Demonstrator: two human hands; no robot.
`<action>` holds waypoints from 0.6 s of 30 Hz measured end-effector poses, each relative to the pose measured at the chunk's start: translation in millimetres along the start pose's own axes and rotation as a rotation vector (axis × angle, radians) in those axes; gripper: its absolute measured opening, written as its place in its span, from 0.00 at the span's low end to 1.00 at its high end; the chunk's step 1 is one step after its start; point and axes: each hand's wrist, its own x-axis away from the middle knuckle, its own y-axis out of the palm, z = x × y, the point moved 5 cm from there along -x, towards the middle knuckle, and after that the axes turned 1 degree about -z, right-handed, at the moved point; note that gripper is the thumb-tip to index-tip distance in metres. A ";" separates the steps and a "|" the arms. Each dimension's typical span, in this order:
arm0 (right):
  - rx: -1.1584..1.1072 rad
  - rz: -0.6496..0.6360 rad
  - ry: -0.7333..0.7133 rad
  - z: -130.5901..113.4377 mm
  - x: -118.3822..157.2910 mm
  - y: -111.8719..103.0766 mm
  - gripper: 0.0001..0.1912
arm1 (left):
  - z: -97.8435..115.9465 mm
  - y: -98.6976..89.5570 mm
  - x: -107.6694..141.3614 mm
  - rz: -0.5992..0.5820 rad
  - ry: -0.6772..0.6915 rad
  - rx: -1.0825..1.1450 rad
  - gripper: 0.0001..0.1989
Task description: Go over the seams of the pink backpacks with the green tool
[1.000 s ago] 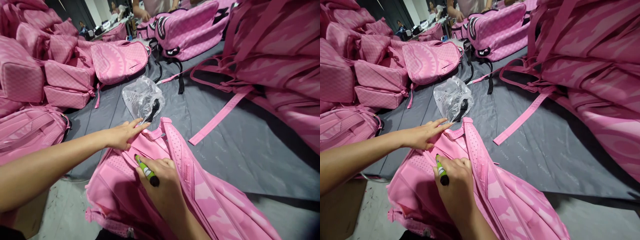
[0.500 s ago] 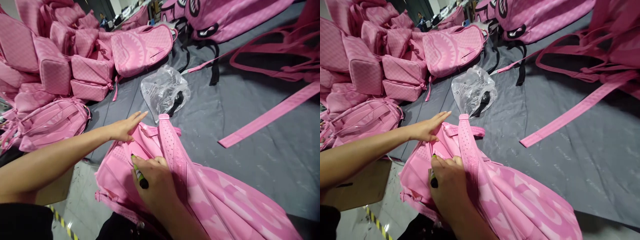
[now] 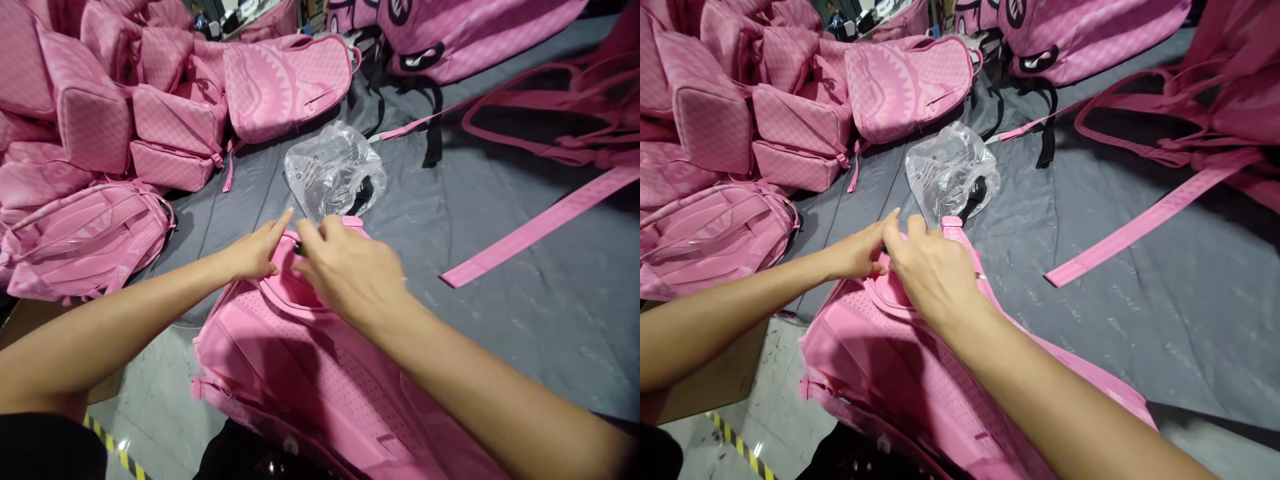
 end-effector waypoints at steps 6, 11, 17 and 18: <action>0.253 -0.274 0.089 -9.2 -20.0 60.8 0.40 | -6.6 0.8 -0.6 -0.115 -0.157 0.069 0.61; 0.217 -0.360 0.084 2.7 -17.2 59.8 0.44 | 4.0 0.0 3.8 -0.246 -0.226 -0.075 0.68; 0.190 -0.376 0.109 5.1 -21.0 61.0 0.44 | 9.0 -2.0 -2.5 -0.298 -0.259 -0.324 0.62; 0.178 -0.378 0.111 4.9 -21.2 60.8 0.45 | 7.6 -1.5 -3.9 -0.309 -0.223 -0.287 0.61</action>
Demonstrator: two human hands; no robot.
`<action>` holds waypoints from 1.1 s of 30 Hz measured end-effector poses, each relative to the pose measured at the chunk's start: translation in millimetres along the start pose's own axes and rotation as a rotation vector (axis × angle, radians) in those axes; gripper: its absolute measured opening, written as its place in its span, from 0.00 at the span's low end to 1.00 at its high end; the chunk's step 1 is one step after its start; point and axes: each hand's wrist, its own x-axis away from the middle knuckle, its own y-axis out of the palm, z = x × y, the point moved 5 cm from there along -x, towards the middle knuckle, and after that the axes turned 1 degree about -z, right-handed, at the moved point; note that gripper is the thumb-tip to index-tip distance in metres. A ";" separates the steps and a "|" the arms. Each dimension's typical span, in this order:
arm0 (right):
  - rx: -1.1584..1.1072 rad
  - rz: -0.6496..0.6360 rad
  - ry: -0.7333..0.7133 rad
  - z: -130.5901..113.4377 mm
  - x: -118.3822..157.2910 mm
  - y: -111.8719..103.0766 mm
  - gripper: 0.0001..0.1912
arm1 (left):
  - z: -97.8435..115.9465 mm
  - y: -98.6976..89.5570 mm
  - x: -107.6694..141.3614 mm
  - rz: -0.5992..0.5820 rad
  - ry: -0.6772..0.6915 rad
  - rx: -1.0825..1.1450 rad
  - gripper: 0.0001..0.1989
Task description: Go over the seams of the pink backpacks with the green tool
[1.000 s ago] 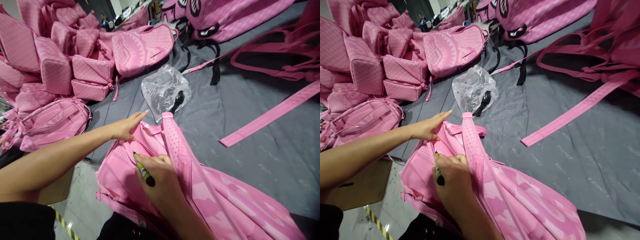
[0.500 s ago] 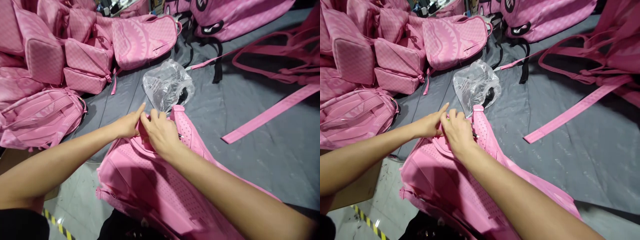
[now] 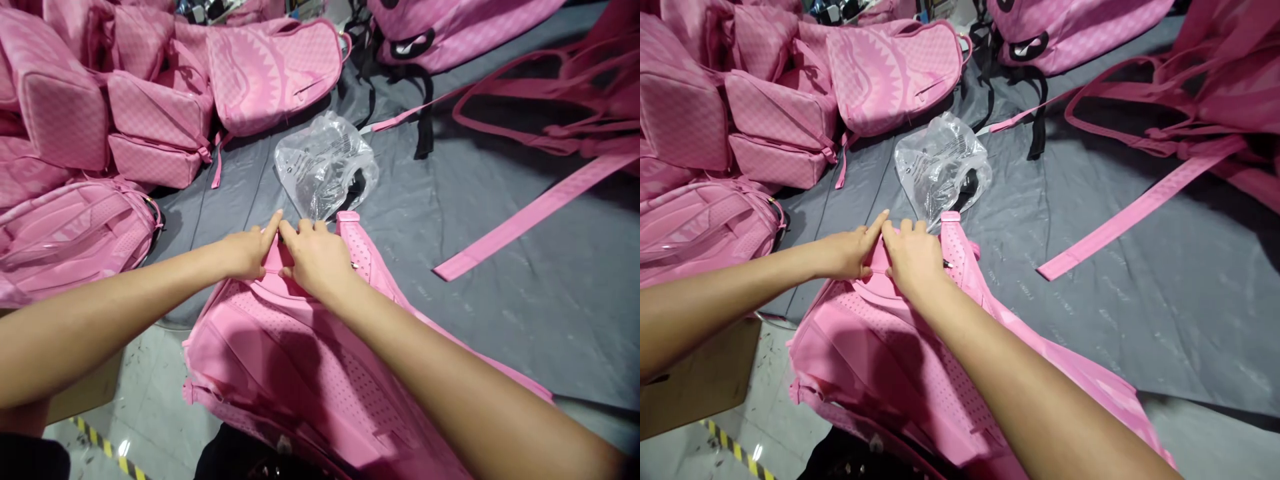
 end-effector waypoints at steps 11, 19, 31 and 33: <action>-0.095 0.017 -0.011 4.1 0.4 -2.4 0.42 | -12.5 1.0 -6.8 -0.070 0.182 0.248 0.60; -0.234 0.155 -0.037 20.2 11.7 -27.3 0.11 | -11.2 2.4 -4.9 -0.036 0.204 0.279 0.57; -0.868 0.324 -0.174 24.8 74.7 -41.8 0.08 | -6.4 0.5 -3.6 -0.116 0.138 0.188 0.56; -0.874 0.199 -0.186 16.5 70.5 -27.3 0.09 | -6.9 0.6 -3.5 -0.123 0.137 0.185 0.56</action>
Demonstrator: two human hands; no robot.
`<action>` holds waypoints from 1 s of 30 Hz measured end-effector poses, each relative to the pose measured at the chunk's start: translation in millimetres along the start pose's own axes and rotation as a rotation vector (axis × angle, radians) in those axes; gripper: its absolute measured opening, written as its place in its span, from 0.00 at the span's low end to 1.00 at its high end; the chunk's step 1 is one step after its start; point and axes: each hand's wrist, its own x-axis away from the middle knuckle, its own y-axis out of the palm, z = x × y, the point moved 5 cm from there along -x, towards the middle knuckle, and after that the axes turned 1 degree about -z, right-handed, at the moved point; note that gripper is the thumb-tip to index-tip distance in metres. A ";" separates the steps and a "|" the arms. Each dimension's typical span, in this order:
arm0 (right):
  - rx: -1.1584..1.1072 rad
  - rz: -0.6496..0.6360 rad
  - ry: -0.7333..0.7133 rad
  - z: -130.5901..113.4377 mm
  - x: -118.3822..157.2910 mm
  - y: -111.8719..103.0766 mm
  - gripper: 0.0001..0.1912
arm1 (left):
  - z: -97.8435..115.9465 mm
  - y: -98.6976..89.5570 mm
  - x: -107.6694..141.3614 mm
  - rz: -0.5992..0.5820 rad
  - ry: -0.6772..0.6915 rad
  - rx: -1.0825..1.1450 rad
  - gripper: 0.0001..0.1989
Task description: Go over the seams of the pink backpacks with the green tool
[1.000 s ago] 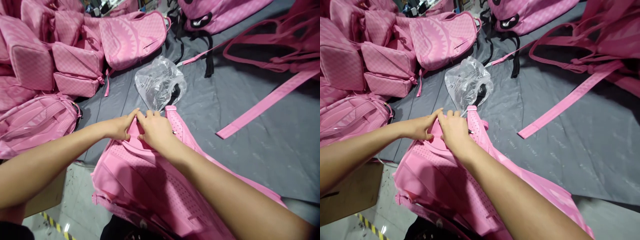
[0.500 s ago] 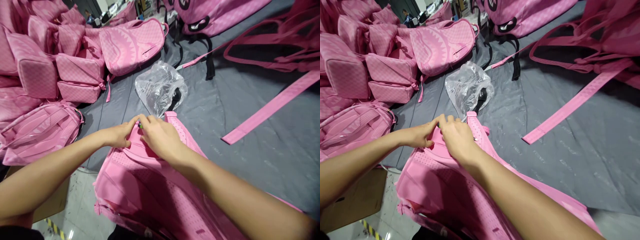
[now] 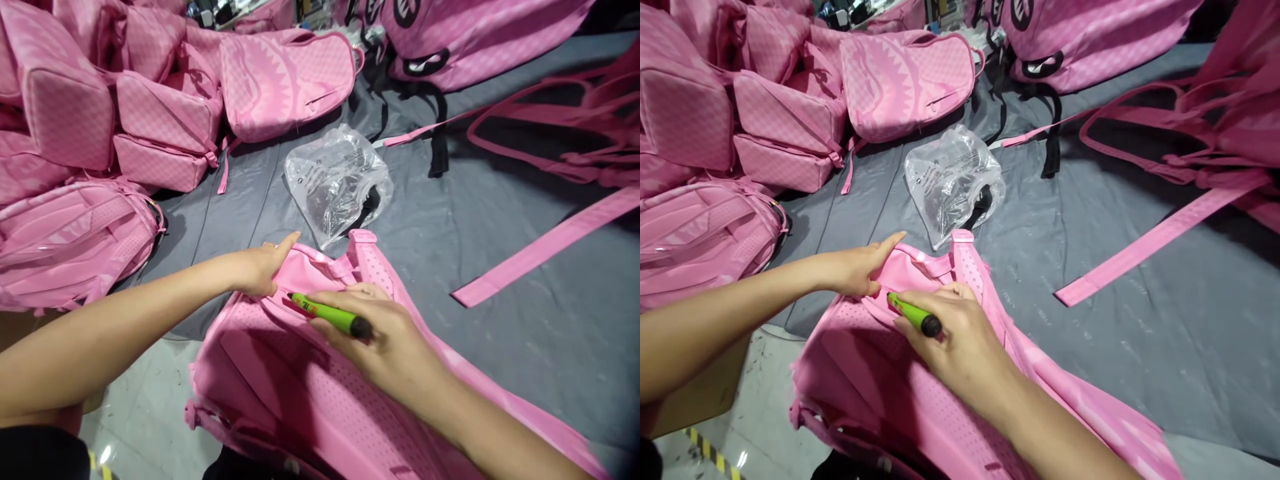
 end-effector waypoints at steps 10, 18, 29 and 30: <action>-0.042 -0.042 0.052 11.2 1.6 41.8 0.15 | 3.6 -2.5 2.5 0.002 0.029 0.029 0.55; 0.020 0.149 0.108 4.9 11.2 48.3 0.16 | 2.5 -2.2 -0.2 -0.010 0.008 0.008 0.55; 0.033 0.199 0.204 -1.7 13.3 54.2 0.15 | 5.3 -3.7 2.8 -0.018 -0.007 -0.003 0.54; 0.039 0.192 0.212 -2.1 13.2 54.2 0.15 | 5.2 -3.9 2.9 -0.013 -0.008 -0.007 0.54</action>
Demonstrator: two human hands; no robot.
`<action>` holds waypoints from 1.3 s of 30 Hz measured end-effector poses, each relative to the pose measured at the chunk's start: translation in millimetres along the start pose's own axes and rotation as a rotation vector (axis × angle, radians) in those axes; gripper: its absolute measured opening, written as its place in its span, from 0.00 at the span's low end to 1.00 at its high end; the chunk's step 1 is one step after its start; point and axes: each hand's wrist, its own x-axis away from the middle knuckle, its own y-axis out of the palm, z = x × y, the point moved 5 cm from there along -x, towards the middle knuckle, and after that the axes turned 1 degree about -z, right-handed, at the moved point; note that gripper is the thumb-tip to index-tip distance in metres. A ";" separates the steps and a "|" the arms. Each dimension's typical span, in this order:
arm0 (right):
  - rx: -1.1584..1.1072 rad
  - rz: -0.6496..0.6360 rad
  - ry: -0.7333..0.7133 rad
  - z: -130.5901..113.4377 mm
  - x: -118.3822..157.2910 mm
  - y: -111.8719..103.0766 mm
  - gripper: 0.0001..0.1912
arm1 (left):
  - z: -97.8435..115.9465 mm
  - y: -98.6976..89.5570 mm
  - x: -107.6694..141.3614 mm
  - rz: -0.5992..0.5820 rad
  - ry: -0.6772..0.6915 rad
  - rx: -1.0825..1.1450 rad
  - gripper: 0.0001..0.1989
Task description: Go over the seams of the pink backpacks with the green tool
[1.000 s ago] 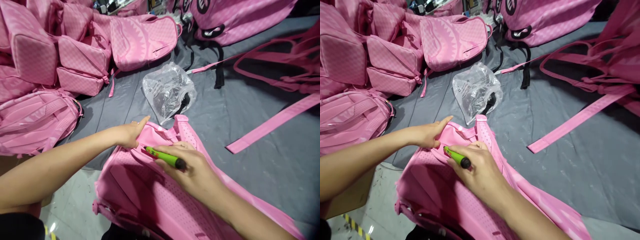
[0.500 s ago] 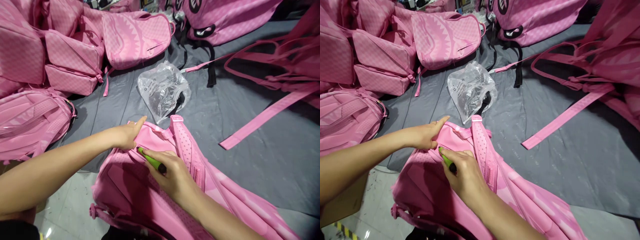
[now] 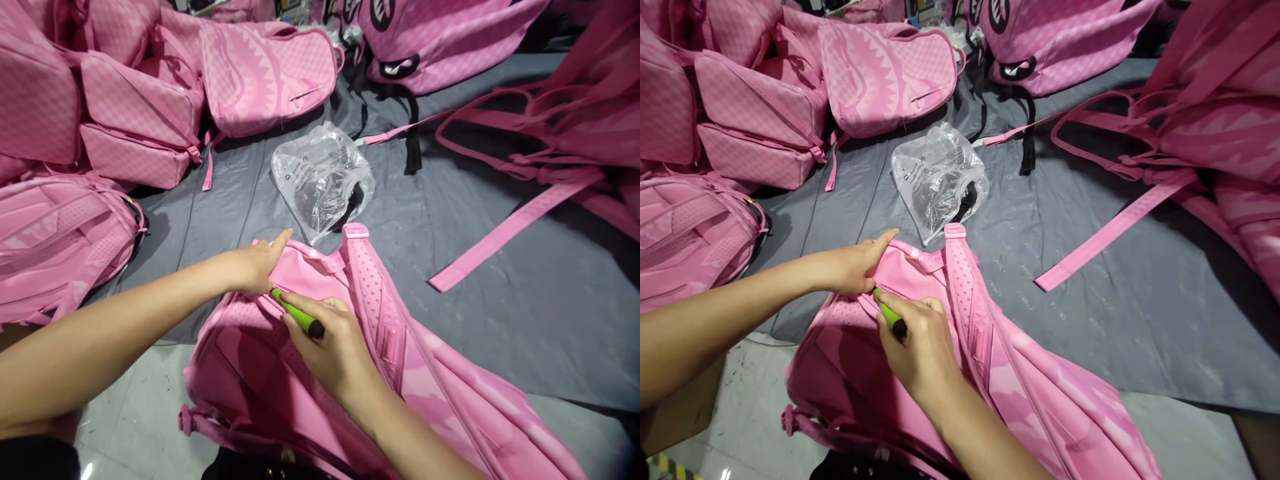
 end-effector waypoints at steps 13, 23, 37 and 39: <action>-0.014 -0.043 0.002 -1.1 -0.9 2.2 0.15 | 2.4 -0.5 0.9 -0.001 -0.006 -0.023 0.54; 0.006 -0.069 0.054 -1.7 0.1 -1.9 0.16 | 0.7 0.2 1.6 -0.002 0.005 -0.013 0.54; 0.013 -0.074 0.060 -7.0 -0.6 -1.4 0.16 | 1.5 -0.4 3.3 0.007 0.003 0.004 0.54; 0.036 -0.062 0.066 -7.3 0.0 -1.7 0.14 | 1.5 -0.6 3.5 0.013 0.011 0.012 0.54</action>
